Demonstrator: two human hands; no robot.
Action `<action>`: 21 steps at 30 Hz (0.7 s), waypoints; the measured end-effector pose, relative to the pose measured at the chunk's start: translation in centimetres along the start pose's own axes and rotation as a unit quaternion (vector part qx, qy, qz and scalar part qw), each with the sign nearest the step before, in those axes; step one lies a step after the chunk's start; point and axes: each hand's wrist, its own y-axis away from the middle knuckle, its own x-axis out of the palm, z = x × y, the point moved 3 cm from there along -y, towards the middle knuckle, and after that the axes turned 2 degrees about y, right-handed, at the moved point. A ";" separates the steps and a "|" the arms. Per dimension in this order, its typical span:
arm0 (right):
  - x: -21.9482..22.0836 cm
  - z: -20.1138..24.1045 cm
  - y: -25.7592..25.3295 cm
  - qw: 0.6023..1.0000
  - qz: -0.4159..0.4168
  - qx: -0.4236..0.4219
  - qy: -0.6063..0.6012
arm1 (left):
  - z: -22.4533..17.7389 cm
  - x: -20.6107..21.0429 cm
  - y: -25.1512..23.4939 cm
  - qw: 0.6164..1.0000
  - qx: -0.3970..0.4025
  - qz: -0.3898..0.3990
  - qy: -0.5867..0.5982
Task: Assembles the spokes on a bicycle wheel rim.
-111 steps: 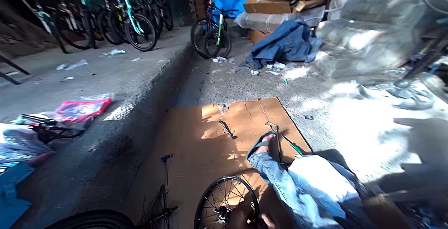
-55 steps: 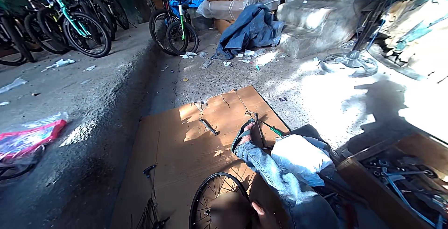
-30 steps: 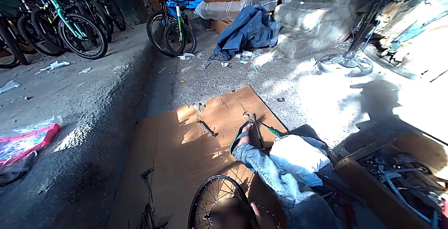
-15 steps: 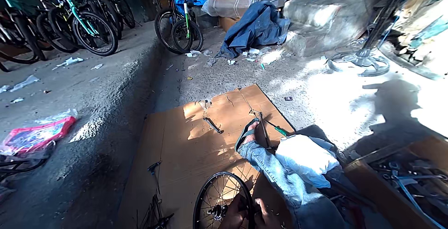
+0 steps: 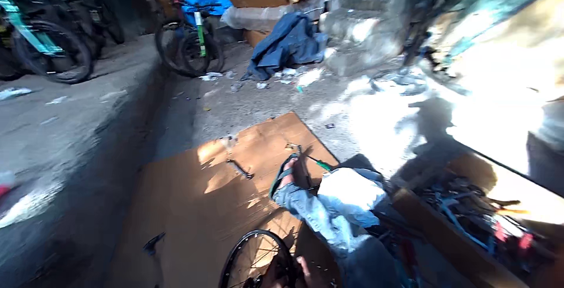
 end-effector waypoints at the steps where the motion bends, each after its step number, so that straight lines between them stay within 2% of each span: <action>1: 0.0 -0.3 0.0 1.000 -0.005 0.008 -0.007 | 0.7 0.2 -0.4 1.000 -0.002 -0.001 -0.002; 3: 0.5 -0.9 -0.2 0.999 -0.021 0.020 -0.038 | 1.7 0.3 -0.8 0.999 -0.004 -0.009 -0.042; 4: 0.8 -1.0 -0.3 0.998 -0.025 0.028 -0.047 | 1.5 0.3 -0.6 0.994 -0.013 -0.015 -0.105; 5: 0.9 -1.1 -0.3 0.998 -0.027 0.040 -0.047 | 0.1 0.3 -0.1 0.977 -0.039 -0.015 -0.209; 6: 0.8 -1.0 -0.5 0.997 -0.019 0.064 -0.044 | -2.2 0.2 0.3 0.941 -0.085 -0.004 -0.327; 8: 0.7 -1.3 -1.0 0.993 0.015 0.108 -0.041 | -7.3 -1.8 1.2 0.882 -0.149 0.004 -0.447; 12: 0.7 -1.7 -1.8 0.992 0.057 0.116 0.010 | -18.4 -11.2 4.9 0.872 -0.099 -0.146 -0.457; 14: 0.2 -1.8 -1.7 0.990 0.060 0.111 0.059 | -19.4 -16.5 6.4 0.872 -0.109 -0.161 -0.450; 15: 0.1 -2.1 -1.7 0.988 0.065 0.113 0.083 | -18.1 -18.9 6.8 0.872 -0.129 -0.152 -0.447; 17: -0.2 -2.4 -1.9 0.983 0.075 0.124 0.111 | -12.7 -22.5 7.4 0.879 -0.177 -0.124 -0.425; 19: -0.6 -2.3 -1.8 0.978 0.089 0.139 0.126 | -5.3 -23.5 8.3 0.895 -0.240 -0.099 -0.364; 21: -0.9 -2.1 -2.1 0.975 0.097 0.150 0.134 | 2.7 -23.3 8.8 0.920 -0.270 -0.115 -0.262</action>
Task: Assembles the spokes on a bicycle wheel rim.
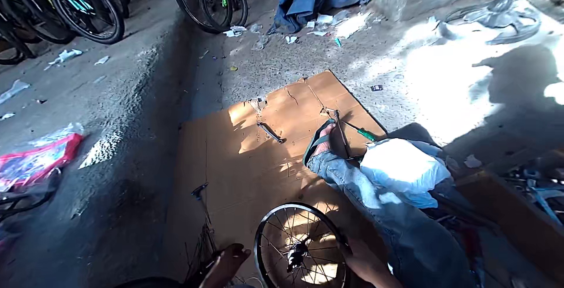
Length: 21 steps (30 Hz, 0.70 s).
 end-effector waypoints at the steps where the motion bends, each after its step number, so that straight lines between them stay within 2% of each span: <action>1: 0.0 -0.1 -0.1 1.000 0.000 0.001 -0.002 | 2.6 2.2 -1.4 0.998 -0.016 -0.002 0.065; 4: 0.3 -1.0 -0.2 0.999 -0.042 -0.012 -0.003 | 5.6 7.7 -2.6 0.972 -0.067 -0.048 0.221; 9: -0.5 0.5 0.0 1.000 -0.015 -0.004 0.027 | 3.4 9.9 -0.3 0.901 -0.103 -0.150 0.394; 14: -0.4 0.6 -0.4 0.999 -0.006 -0.016 0.027 | 3.2 10.4 0.1 0.895 -0.142 -0.155 0.393; 17: -0.5 0.5 -0.5 1.000 -0.007 -0.020 0.021 | 2.9 10.4 0.2 0.875 -0.163 -0.154 0.428; 21: -0.6 0.4 -0.5 0.999 0.002 -0.018 0.031 | 5.3 11.3 -1.2 0.843 -0.166 -0.146 0.490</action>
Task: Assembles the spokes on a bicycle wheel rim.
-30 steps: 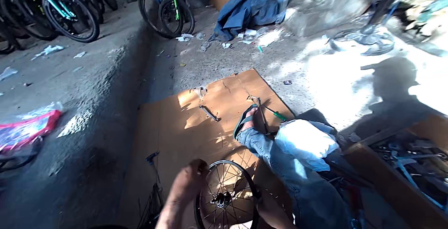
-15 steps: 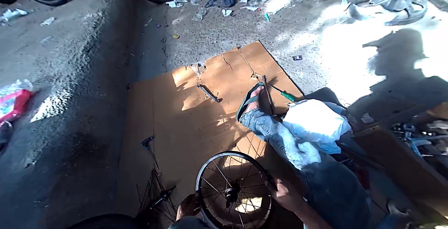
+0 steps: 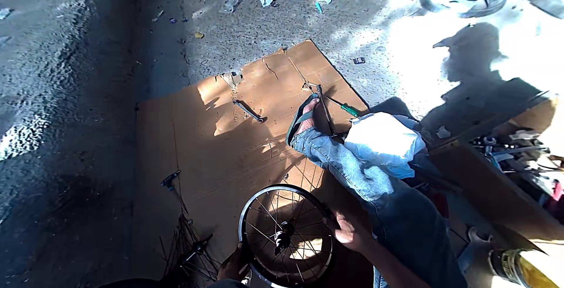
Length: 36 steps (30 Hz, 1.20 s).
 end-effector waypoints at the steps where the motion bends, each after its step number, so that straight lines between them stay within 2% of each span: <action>1: 0.1 -0.1 -0.1 1.000 -0.002 -0.005 -0.002 | 0.5 -0.2 -0.5 1.000 -0.002 0.005 0.008; 6: 0.1 -0.2 -0.4 0.999 -0.002 -0.015 -0.033 | 0.0 0.6 0.3 0.998 -0.039 0.049 0.033; 8: -0.1 -0.1 -0.4 0.999 0.009 -0.011 -0.040 | -0.2 0.5 0.3 0.998 -0.026 0.057 0.014; 10: 0.0 -0.2 -0.6 0.999 0.010 -0.016 -0.043 | -0.3 0.3 0.5 0.996 0.038 0.048 -0.064; 12: 0.1 -0.1 -0.8 0.999 0.007 -0.017 -0.036 | -0.1 0.0 0.2 0.976 0.120 0.049 -0.173; 14: 0.0 0.0 -0.7 1.000 0.004 -0.010 -0.020 | 0.3 0.1 -0.1 0.964 0.141 0.049 -0.220; 21: -0.4 0.4 -0.8 1.000 -0.002 0.004 -0.011 | 1.7 0.6 0.7 0.988 0.105 0.046 -0.099; 26: 0.7 -0.2 -1.5 0.999 0.003 0.011 -0.052 | 2.6 0.2 0.0 0.978 0.115 0.027 -0.172; 28: 1.0 -1.0 -2.6 0.994 -0.014 -0.018 -0.102 | 1.4 0.2 0.3 0.969 0.123 0.046 -0.210; 31: 0.3 -1.2 -3.4 0.986 -0.060 -0.032 -0.153 | -1.6 0.1 0.9 0.951 0.180 0.098 -0.232; 33: -0.4 -0.3 -2.7 0.977 -0.094 -0.029 -0.187 | -3.5 0.1 2.5 0.951 0.201 0.121 -0.200; 36: 0.1 0.0 -2.5 0.968 -0.102 -0.029 -0.229 | -4.7 0.3 3.8 0.966 0.228 0.073 -0.098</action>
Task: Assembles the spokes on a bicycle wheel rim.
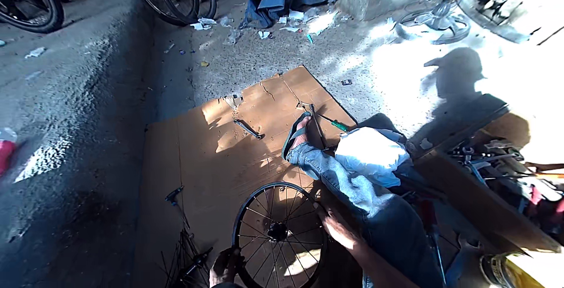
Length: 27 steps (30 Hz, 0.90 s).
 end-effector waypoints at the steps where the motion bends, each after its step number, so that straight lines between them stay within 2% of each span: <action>1: 0.4 -0.5 -0.2 1.000 0.007 0.004 -0.010 | 0.1 0.1 -0.2 0.998 -0.006 -0.023 0.055; 3: 1.2 -1.8 -0.5 0.999 0.029 0.035 -0.021 | 1.6 0.4 -0.5 0.988 -0.066 -0.039 0.132; 5: 1.8 -2.3 -0.5 0.996 0.046 0.072 -0.028 | 3.7 0.7 -0.4 0.981 -0.128 0.007 0.143; 6: 1.9 -2.3 -0.4 0.995 0.051 0.086 -0.028 | 4.7 1.0 0.2 0.981 -0.125 0.029 0.147; 9: 1.9 -2.0 0.0 0.990 0.061 0.120 -0.045 | 5.8 1.9 3.1 0.979 -0.064 0.019 0.193; 11: 1.9 -2.5 -0.2 0.988 0.061 0.129 -0.062 | 6.9 1.6 3.8 0.975 -0.033 0.051 0.214; 15: 1.9 -2.4 -0.4 0.986 0.055 0.143 -0.068 | 8.2 1.0 3.6 0.979 -0.079 0.032 0.186; 20: 1.9 -2.3 -0.3 0.984 0.066 0.149 -0.068 | 8.8 0.8 2.7 0.965 -0.147 0.017 0.216; 25: 2.1 -2.4 0.2 0.985 0.074 0.146 -0.046 | 9.2 0.6 4.2 0.969 -0.135 0.011 0.207; 27: 1.8 -1.7 0.9 0.984 0.090 0.147 -0.035 | 5.7 2.1 7.2 0.960 -0.229 0.001 0.159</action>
